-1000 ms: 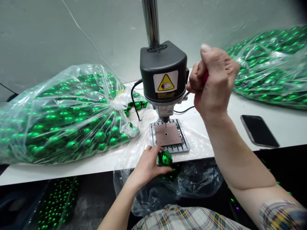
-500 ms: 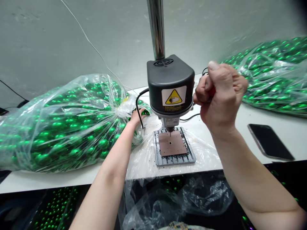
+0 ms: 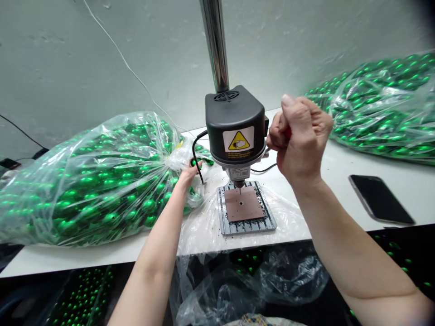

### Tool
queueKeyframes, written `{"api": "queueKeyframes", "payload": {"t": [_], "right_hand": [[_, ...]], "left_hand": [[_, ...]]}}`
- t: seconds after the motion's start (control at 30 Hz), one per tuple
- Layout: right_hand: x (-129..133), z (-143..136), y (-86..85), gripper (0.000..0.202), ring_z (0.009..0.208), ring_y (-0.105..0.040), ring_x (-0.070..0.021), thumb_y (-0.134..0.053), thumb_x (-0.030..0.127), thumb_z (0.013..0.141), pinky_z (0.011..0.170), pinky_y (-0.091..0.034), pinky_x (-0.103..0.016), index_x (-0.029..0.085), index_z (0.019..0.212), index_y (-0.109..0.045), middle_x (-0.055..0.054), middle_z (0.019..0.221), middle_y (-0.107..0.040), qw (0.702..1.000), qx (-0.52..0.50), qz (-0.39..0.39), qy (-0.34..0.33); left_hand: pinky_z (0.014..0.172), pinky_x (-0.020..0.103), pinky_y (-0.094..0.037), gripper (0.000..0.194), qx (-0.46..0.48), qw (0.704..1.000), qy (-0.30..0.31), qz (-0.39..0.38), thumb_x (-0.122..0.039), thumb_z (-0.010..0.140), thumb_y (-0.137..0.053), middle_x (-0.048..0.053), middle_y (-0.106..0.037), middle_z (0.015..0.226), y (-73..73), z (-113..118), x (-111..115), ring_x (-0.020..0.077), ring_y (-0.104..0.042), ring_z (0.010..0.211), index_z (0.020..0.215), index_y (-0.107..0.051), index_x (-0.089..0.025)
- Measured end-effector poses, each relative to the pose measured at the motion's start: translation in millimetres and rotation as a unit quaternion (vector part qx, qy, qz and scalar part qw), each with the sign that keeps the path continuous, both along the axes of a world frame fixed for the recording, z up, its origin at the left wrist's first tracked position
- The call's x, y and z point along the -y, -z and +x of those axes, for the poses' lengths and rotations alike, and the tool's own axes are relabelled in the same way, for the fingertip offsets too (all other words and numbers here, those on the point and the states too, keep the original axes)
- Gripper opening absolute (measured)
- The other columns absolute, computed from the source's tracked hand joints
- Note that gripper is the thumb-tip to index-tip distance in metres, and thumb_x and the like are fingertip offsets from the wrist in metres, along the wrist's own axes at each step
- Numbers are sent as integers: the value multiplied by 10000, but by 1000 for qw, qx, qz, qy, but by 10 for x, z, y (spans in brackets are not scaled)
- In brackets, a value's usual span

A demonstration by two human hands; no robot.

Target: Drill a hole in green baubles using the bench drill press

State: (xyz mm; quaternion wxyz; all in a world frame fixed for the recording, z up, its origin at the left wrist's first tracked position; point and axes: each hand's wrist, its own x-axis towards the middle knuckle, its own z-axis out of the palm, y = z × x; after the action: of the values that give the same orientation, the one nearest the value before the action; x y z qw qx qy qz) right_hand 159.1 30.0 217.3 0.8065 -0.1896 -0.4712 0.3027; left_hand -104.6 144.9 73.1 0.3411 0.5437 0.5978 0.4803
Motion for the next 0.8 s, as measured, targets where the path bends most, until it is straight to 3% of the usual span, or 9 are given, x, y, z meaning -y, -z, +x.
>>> {"api": "queueKeyframes", "payload": {"t": [0.1, 0.2, 0.3, 0.4, 0.5, 0.6, 0.8], "right_hand": [[4, 8, 1, 453, 389, -253, -50, -628, 261, 935, 365, -183, -260, 216, 563, -373, 63, 469, -335, 1000, -2, -9, -5], [8, 5, 4, 449, 396, -271, -50, -635, 279, 937, 370, -192, -259, 216, 571, -383, 60, 478, -340, 1000, 1, -6, 1], [2, -5, 8, 466, 384, -259, -48, -676, 341, 924, 368, -188, -266, 219, 578, -389, 63, 480, -329, 1000, 2, 5, 13], [-10, -7, 8, 483, 376, -266, -57, -708, 384, 904, 368, -173, -279, 223, 572, -396, 61, 472, -316, 1000, 1, 7, 24], [-24, 2, 5, 485, 375, -278, -74, -727, 385, 880, 363, -157, -298, 232, 562, -394, 57, 462, -328, 1000, -2, 6, 20], [-33, 17, 5, 499, 392, -281, -84, -714, 442, 884, 367, -176, -303, 239, 575, -379, 53, 467, -346, 999, 15, -2, 29], [-28, 15, -7, 587, 401, -265, -64, -623, 643, 899, 377, -195, -275, 239, 619, -302, 59, 498, -330, 997, 54, -23, 52]], "left_hand": [[606, 271, -544, 317, 106, 994, -6, -32, -442, 925, -655, 44, -677, 913, -161, -82, 354, 159, -641, 706, 1127, -636, -197], [582, 245, -543, 307, 299, 952, -11, -67, -414, 977, -611, 64, -709, 991, -303, -155, 866, 180, -716, 755, 1216, -615, -221], [689, 278, -602, 264, 407, 910, -22, -74, -362, 1006, -581, 74, -727, 1045, -371, -101, 1339, 217, -761, 887, 1239, -599, -238], [874, 382, -634, 275, 453, 889, -11, -68, -308, 961, -654, 70, -730, 1090, -325, 82, 1630, 240, -759, 1001, 1225, -604, -248], [980, 474, -609, 284, 480, 873, 17, -86, -242, 882, -739, 56, -726, 1080, -185, 315, 1732, 249, -752, 1021, 1142, -624, -235], [1001, 511, -595, 275, 486, 868, 28, -93, -283, 851, -791, 39, -717, 1042, -11, 525, 1702, 241, -749, 977, 1067, -634, -217], [990, 409, -583, 463, 412, 908, 33, -60, -369, 827, -825, 44, -709, 1108, 251, 762, 1508, 196, -731, 982, 1221, -616, -244]]}}
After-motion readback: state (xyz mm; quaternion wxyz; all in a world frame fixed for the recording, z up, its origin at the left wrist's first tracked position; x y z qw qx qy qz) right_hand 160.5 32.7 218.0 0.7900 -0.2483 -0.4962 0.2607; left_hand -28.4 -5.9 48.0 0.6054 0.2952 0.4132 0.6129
